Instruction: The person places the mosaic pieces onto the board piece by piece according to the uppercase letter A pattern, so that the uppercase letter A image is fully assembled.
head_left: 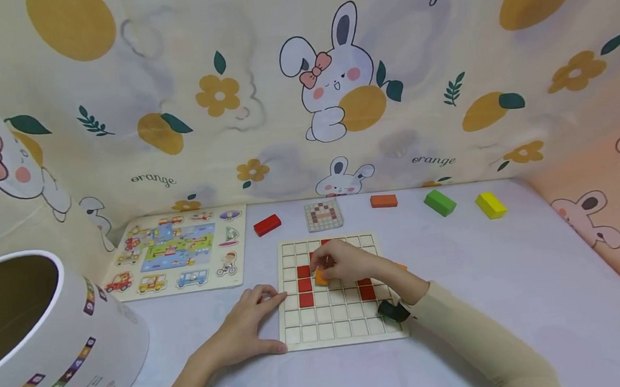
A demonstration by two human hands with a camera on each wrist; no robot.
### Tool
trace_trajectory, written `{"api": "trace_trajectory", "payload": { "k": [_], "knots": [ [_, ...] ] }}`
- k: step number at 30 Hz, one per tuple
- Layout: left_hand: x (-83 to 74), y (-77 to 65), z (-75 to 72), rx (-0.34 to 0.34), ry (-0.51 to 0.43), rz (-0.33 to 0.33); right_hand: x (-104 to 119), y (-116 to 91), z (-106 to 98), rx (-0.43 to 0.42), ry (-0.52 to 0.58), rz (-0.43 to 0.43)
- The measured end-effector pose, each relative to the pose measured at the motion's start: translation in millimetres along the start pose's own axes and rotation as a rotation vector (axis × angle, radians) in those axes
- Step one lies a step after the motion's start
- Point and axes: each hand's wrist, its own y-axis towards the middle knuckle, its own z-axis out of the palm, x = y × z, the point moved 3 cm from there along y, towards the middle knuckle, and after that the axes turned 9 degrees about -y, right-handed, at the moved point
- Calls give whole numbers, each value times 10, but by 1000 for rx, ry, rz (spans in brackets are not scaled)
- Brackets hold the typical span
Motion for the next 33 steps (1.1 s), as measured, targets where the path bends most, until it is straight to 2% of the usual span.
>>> {"api": "trace_trajectory", "payload": {
  "k": [7, 13, 21, 27, 33],
  "knots": [
    [9, -3, -4, 1, 9, 10, 83, 49, 91, -13, -12, 66],
    [-2, -16, -7, 0, 18, 15, 146, 29, 92, -60, -121, 105],
    [-8, -12, -5, 1, 13, 13, 156, 18, 101, -62, -141, 114],
    [2, -8, 8, -4, 20, 18, 154, 12, 111, -68, -201, 144],
    [5, -2, 5, -1, 17, 9, 131, -69, 1, -111, -229, 191]
  ]
}}
